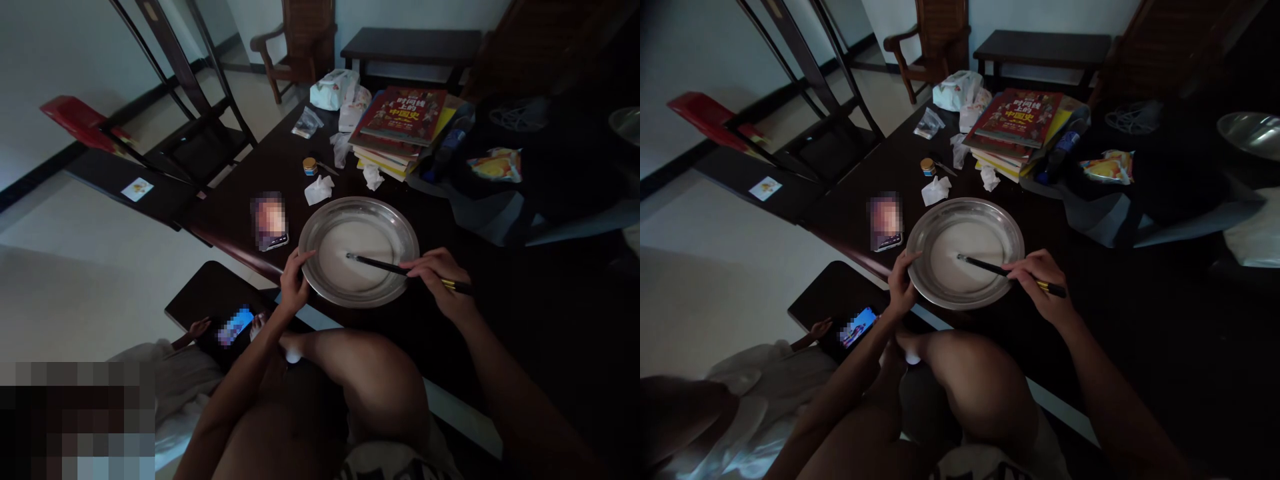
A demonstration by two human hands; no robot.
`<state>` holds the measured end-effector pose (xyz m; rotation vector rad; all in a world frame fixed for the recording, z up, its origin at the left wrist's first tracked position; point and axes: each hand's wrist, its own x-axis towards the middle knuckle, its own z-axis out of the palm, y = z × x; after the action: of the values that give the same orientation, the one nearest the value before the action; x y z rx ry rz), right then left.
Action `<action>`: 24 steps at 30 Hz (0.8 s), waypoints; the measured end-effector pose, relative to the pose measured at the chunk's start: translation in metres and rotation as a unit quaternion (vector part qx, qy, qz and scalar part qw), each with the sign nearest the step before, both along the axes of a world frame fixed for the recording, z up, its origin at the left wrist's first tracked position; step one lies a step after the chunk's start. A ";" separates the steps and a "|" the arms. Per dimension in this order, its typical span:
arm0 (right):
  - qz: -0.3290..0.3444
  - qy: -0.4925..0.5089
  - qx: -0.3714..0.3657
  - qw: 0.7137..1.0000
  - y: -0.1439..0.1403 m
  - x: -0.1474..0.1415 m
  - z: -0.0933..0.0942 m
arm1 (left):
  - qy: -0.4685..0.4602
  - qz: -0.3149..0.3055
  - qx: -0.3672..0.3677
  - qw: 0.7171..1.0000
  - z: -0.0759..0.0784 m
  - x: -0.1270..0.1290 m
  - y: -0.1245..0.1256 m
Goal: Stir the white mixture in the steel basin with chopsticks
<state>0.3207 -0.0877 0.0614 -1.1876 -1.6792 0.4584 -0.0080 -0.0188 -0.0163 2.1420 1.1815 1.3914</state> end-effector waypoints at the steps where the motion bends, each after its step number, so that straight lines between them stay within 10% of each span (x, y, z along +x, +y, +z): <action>1: -0.007 0.000 0.001 1.000 0.000 0.000 -0.001 | 0.002 0.000 0.006 1.000 0.000 0.000 0.000; 24: -0.021 0.029 0.013 0.999 -0.001 -0.001 0.001 | 0.017 0.003 0.028 0.999 0.002 0.000 0.000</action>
<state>0.3201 -0.0887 0.0619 -1.1770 -1.6036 0.4397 -0.0085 -0.0183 -0.0145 2.2113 1.1759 1.4120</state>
